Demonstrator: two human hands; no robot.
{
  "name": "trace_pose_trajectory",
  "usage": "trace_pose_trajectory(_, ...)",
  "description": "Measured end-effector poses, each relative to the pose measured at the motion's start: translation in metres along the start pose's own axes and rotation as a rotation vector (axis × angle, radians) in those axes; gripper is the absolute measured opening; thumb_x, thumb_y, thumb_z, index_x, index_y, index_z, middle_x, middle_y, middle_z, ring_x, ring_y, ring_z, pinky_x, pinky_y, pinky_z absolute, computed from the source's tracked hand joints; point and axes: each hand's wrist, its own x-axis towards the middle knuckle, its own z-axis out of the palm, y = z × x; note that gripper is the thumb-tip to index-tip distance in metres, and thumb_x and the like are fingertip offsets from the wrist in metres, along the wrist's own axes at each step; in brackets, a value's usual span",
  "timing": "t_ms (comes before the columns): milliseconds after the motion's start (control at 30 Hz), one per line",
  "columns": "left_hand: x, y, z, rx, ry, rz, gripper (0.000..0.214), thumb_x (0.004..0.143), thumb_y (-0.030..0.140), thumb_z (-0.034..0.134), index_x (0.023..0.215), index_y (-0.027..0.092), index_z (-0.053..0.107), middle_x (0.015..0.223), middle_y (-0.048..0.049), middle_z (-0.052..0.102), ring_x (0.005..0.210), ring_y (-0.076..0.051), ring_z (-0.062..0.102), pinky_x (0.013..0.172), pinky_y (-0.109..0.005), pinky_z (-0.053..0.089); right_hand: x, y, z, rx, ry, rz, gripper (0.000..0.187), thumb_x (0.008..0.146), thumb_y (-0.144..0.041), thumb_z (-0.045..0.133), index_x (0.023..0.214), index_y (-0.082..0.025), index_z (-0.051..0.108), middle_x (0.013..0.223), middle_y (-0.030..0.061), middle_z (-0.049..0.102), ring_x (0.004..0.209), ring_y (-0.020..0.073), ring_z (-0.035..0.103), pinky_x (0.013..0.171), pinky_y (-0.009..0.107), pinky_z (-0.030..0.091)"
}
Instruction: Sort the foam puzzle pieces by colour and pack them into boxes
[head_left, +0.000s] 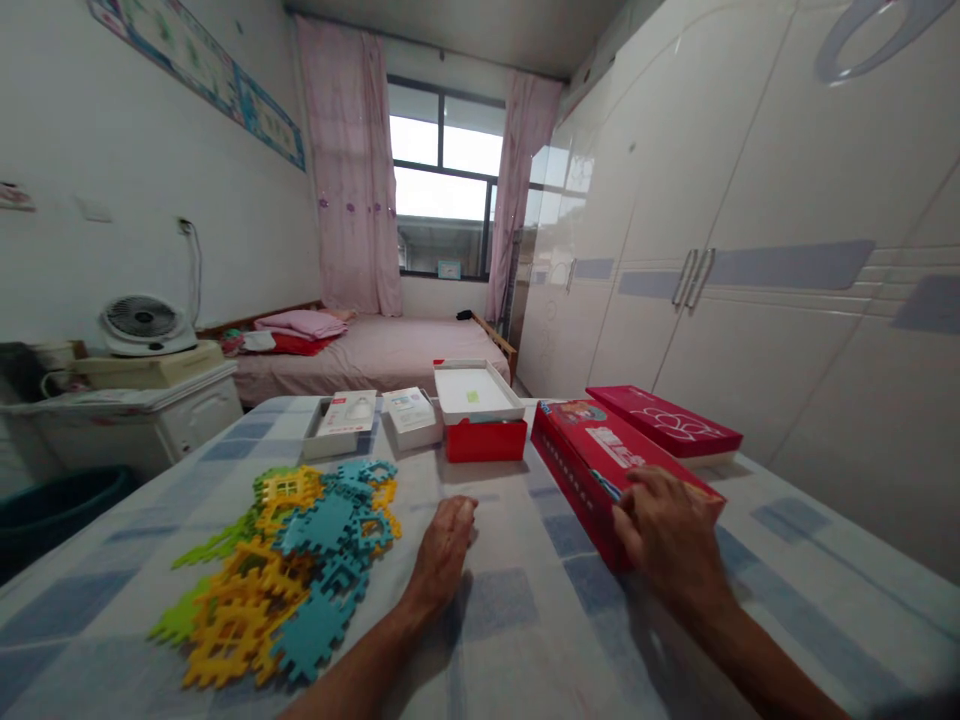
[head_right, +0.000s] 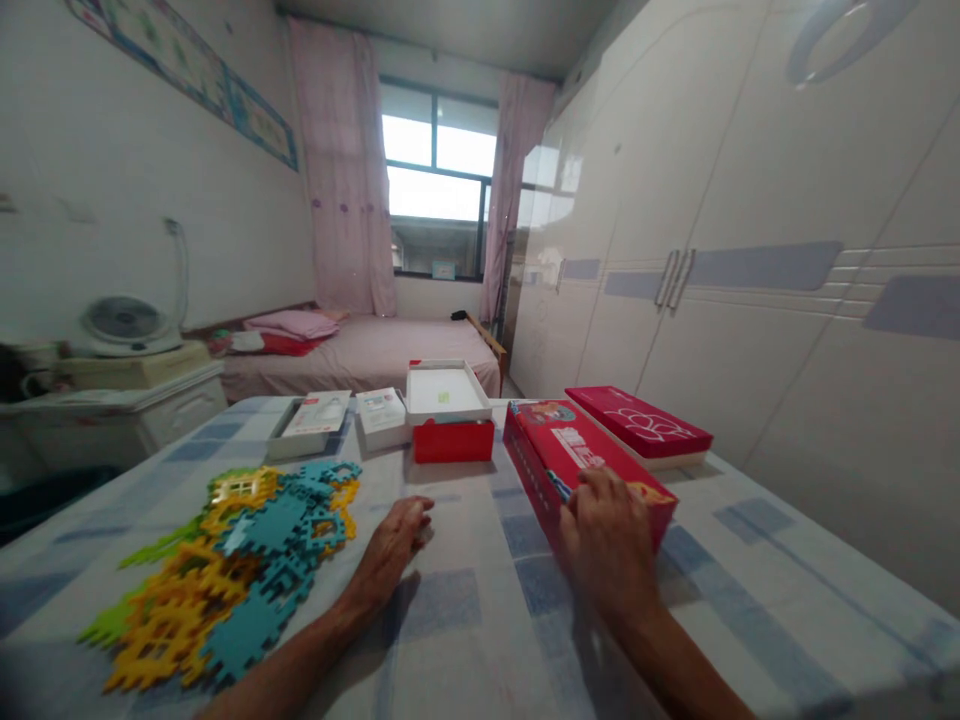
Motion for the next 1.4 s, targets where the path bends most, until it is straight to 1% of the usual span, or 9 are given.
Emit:
trace_pose_trajectory(100,-0.010,0.010,0.003,0.147,-0.075,0.210,0.037,0.090,0.042,0.038,0.100,0.020,0.066,0.116,-0.0131,0.059,0.107,-0.024,0.056,0.092,-0.039,0.045,-0.039,-0.006,-0.042,0.177,0.026,-0.283,0.013,0.084,-0.030,0.049,0.081,-0.026,0.061,0.116,0.0063,0.061,0.116,0.0285,0.048,0.090,0.048,0.043)
trace_pose_trajectory(200,-0.026,0.029,0.011,0.364,-0.197,0.508,0.033,0.089,0.027,0.041,0.113,0.021,0.064,0.125,-0.0117,0.057,0.118,-0.024,0.050,0.103,-0.041,0.038,-0.052,-0.006,-0.070,0.271,0.000,-0.461,0.014,0.084,-0.031,0.052,0.094,-0.030,0.062,0.125,0.0029,0.058,0.120,0.0261,0.047,0.087,0.044,0.046)
trace_pose_trajectory(367,-0.044,0.052,0.039,0.622,-0.477,0.862,0.053,0.083,0.009,0.040,0.135,0.018,0.046,0.142,-0.0097,0.044,0.134,-0.023,0.034,0.110,-0.042,0.029,-0.045,0.002,-0.073,0.244,-0.059,-0.519,0.026,0.081,-0.036,0.059,0.107,-0.031,0.062,0.127,0.0053,0.057,0.117,0.0280,0.050,0.087,0.046,0.047)
trace_pose_trajectory(633,-0.027,0.041,0.066,0.607,-0.335,1.104,0.037,0.087,0.007,0.035,0.122,0.013,0.047,0.125,-0.0130,0.056,0.125,-0.019,0.045,0.105,-0.038,0.039,-0.020,0.007,-0.072,0.259,-0.315,-0.548,0.032,0.088,-0.038,0.051,0.117,-0.029,0.059,0.135,0.0054,0.051,0.128,0.0264,0.042,0.100,0.048,0.040)
trace_pose_trajectory(800,-0.022,0.041,0.065,0.609,-0.283,1.135,0.027,0.084,0.006,0.038,0.106,0.014,0.053,0.111,-0.0113,0.061,0.114,-0.018,0.052,0.100,-0.035,0.043,0.002,0.000,-0.073,0.248,-0.338,-0.688,0.029,0.087,-0.037,0.054,0.113,-0.027,0.060,0.132,0.0043,0.054,0.127,0.0249,0.041,0.104,0.047,0.035)
trace_pose_trajectory(933,-0.022,0.042,0.063,0.654,-0.270,1.101,0.031,0.083,0.006,0.040,0.109,0.015,0.053,0.112,-0.0097,0.061,0.109,-0.018,0.053,0.096,-0.035,0.044,0.013,-0.002,-0.073,0.212,-0.289,-0.811,0.029,0.085,-0.042,0.057,0.107,-0.026,0.064,0.123,0.0057,0.059,0.121,0.0246,0.046,0.105,0.049,0.032)
trace_pose_trajectory(1133,-0.023,0.046,0.067,0.654,-0.308,1.137,0.024,0.086,0.010,0.039,0.105,0.014,0.054,0.115,-0.0102,0.061,0.103,-0.016,0.054,0.094,-0.032,0.043,0.017,0.000,-0.086,0.193,-0.280,-0.870,0.030,0.082,-0.049,0.058,0.102,-0.028,0.066,0.121,0.0008,0.060,0.120,0.0227,0.046,0.111,0.048,0.021)
trace_pose_trajectory(1267,-0.024,0.047,0.069,0.672,-0.314,1.128,0.021,0.085,0.011,0.042,0.101,0.014,0.055,0.109,-0.0083,0.062,0.101,-0.017,0.054,0.096,-0.033,0.041,0.019,0.001,-0.094,0.177,-0.271,-0.901,0.028,0.080,-0.051,0.060,0.094,-0.028,0.067,0.120,-0.0002,0.061,0.118,0.0227,0.048,0.111,0.047,0.021)
trace_pose_trajectory(1400,-0.024,0.046,0.071,0.660,-0.287,1.127,0.024,0.081,0.008,0.043,0.101,0.015,0.056,0.105,-0.0077,0.063,0.107,-0.018,0.050,0.101,-0.035,0.038,0.028,0.014,-0.101,0.119,-0.182,-0.949,0.021,0.083,-0.038,0.057,0.099,-0.028,0.065,0.120,0.0000,0.062,0.118,0.0230,0.049,0.110,0.049,0.022)
